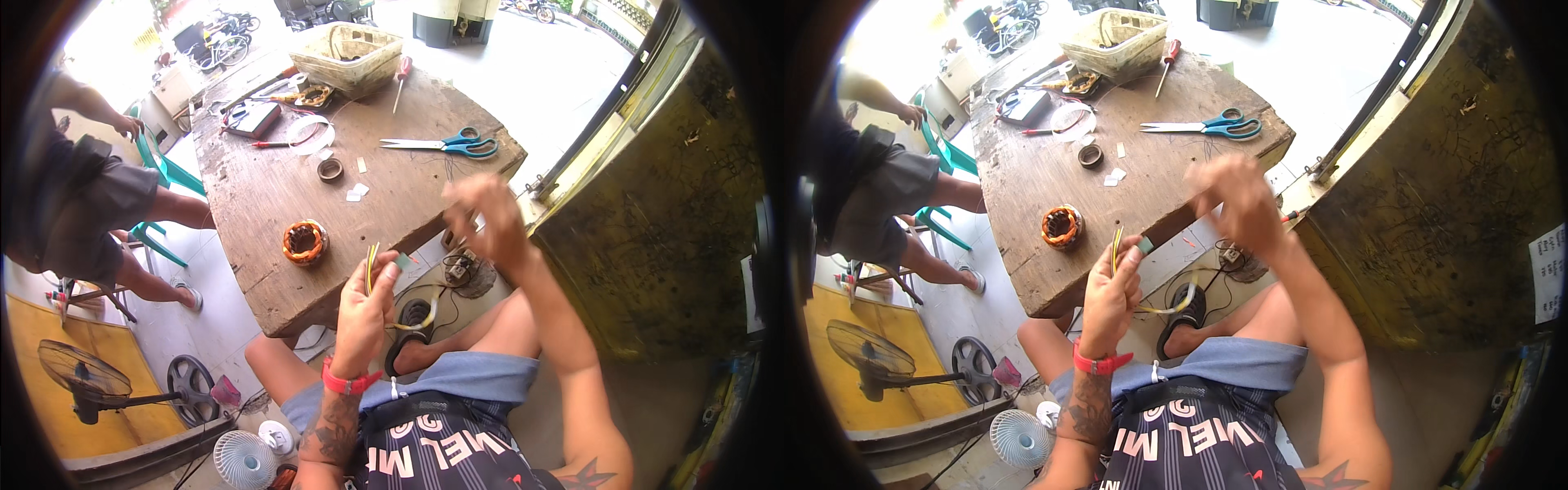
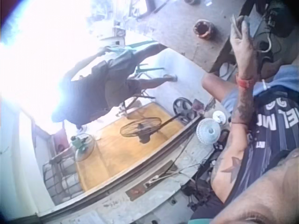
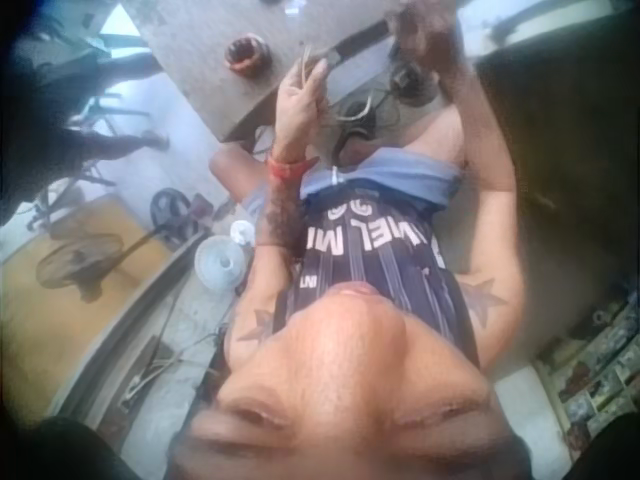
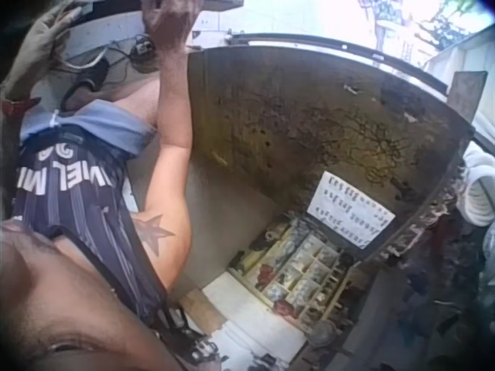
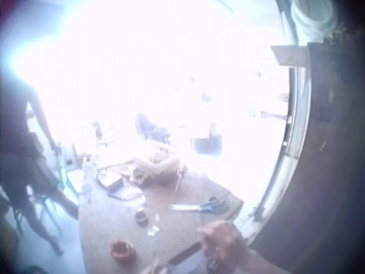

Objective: The person winds copper wire around a small toroidal core, then uses scissors to trim the wire and strip the insulation from the ends. The person continues to trim and strip additional wire segments.

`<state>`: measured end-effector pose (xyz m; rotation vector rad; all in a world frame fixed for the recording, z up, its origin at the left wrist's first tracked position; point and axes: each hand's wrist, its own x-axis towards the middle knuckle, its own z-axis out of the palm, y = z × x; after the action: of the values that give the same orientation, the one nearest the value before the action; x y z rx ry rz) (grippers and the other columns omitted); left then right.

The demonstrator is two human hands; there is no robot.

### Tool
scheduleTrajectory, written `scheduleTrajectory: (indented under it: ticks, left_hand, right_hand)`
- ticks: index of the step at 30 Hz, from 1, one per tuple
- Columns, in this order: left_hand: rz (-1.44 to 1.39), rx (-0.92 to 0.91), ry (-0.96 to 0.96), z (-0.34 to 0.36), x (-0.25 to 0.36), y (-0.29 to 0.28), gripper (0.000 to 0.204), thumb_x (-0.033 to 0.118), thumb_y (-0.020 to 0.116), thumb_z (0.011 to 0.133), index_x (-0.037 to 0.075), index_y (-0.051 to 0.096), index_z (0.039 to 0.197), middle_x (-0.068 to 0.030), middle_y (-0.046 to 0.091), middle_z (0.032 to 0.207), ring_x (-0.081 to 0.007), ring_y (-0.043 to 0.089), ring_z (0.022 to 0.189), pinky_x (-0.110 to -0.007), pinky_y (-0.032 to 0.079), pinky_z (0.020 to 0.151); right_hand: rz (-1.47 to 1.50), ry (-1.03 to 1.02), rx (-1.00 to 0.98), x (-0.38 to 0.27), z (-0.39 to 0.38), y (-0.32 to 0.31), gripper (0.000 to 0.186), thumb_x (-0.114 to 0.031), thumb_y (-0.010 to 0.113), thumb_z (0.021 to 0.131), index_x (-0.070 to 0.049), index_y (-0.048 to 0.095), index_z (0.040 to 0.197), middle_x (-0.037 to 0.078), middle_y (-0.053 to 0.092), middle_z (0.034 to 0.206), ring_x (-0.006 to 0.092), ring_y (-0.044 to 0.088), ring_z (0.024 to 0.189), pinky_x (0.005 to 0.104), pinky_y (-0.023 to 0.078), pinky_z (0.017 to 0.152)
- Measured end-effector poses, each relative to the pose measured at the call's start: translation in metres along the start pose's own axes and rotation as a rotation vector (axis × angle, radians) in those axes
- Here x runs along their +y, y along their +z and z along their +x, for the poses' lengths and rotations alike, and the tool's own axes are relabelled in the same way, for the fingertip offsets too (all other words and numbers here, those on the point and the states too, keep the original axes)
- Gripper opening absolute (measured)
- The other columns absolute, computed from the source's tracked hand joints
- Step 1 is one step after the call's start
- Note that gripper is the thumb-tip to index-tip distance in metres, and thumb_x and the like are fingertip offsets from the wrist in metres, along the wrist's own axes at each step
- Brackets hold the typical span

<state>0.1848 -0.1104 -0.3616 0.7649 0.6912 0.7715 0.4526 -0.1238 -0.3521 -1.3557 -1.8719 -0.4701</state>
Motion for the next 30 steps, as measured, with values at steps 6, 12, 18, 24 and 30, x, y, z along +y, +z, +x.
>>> scheduleTrajectory:
  ticks: [6, 12, 18, 24, 30]
  left_hand:
    - [0.013, -0.021, 0.001, 0.022, -0.001, -0.007, 0.019, 0.024, 0.06, 0.114, 0.01, 0.057, 0.127, 0.0061, 0.054, 0.093, 0.0026, 0.028, 0.053, -0.021, 0.021, 0.045]
    - [0.196, -0.072, 0.076, 0.016, 0.019, -0.019, 0.029, 0.021, 0.061, 0.113, 0.005, 0.059, 0.137, 0.0113, 0.039, 0.083, 0.0037, 0.028, 0.057, -0.021, 0.022, 0.047]
    - [0.225, 0.073, 0.171, 0.014, 0.019, -0.027, 0.033, 0.017, 0.07, 0.108, 0.006, 0.06, 0.137, 0.0089, 0.056, 0.089, 0.004, 0.03, 0.056, -0.02, 0.023, 0.047]
    - [0.037, 0.049, 0.231, 0.022, 0.018, -0.026, 0.029, 0.022, 0.074, 0.106, 0.006, 0.063, 0.128, -0.002, 0.069, 0.103, 0.0041, 0.033, 0.054, -0.019, 0.023, 0.044]
    - [0.173, 0.141, 0.29, 0.031, 0.025, -0.012, 0.038, 0.018, 0.078, 0.102, 0.002, 0.063, 0.132, -0.0012, 0.073, 0.1, 0.0041, 0.036, 0.054, -0.019, 0.023, 0.044]
  right_hand:
    - [-0.29, 0.245, -0.674, 0.147, 0.067, 0.029, 0.06, -0.043, 0.077, 0.095, -0.015, 0.064, 0.147, 0.016, 0.066, 0.137, 0.0325, 0.059, 0.131, 0.0475, 0.046, 0.116]
    - [-0.377, 0.373, -1.133, 0.148, 0.109, 0.022, 0.07, -0.051, 0.091, 0.079, -0.012, 0.071, 0.134, 0.02, 0.071, 0.128, 0.0376, 0.064, 0.124, 0.0466, 0.051, 0.111]
    - [-0.187, 0.53, -0.717, 0.101, 0.078, -0.006, 0.043, -0.036, 0.073, 0.103, 0.0, 0.056, 0.121, 0.016, 0.073, 0.102, 0.0329, 0.073, 0.103, 0.0472, 0.058, 0.084]
    - [1.219, 1.254, -0.048, -0.026, -0.032, -0.001, 0.039, -0.037, 0.061, 0.111, -0.005, 0.06, 0.132, 0.002, 0.061, 0.094, 0.0122, 0.06, 0.082, 0.0283, 0.051, 0.074]
    - [1.975, 1.304, 0.175, -0.111, -0.098, 0.023, 0.058, -0.02, 0.053, 0.108, -0.005, 0.04, 0.163, 0.015, 0.065, 0.14, 0.0206, 0.067, 0.102, 0.0327, 0.058, 0.087]
